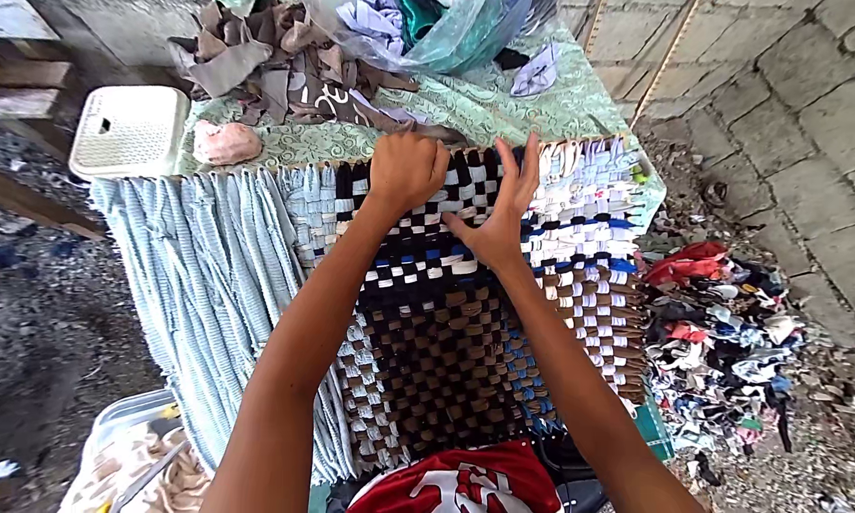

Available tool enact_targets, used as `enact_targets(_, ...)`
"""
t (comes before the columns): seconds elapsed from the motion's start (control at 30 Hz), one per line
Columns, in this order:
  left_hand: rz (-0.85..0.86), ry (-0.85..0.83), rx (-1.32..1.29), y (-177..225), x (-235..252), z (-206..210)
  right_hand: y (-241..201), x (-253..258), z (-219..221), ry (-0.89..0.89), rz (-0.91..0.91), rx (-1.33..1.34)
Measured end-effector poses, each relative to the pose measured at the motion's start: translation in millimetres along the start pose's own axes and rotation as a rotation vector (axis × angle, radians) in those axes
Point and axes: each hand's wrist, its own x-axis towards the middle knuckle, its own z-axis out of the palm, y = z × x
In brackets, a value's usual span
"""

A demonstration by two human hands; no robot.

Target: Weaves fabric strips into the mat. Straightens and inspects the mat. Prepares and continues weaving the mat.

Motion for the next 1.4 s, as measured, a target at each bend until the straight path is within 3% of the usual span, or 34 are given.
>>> enact_targets(0.23,0.107,-0.043,-0.018,-10,-3,-3,-7,-12,18,-0.005,0.011,-0.221)
enact_targets(0.47,0.1,0.032,0.005,-10,-4,3,26,-10,-9,-0.106,-0.001,0.006)
enact_targets(0.67,0.068,0.044,0.01,-6,-3,4,24,-19,-16,-0.127,-0.007,0.126)
enact_targets(1.0,0.045,0.015,0.015,-4,-3,2,-15,-44,18,-0.016,0.17,-0.253)
enact_targets(1.4,0.039,0.065,0.015,-4,-4,4,40,-52,-29,-0.199,-0.032,-0.003)
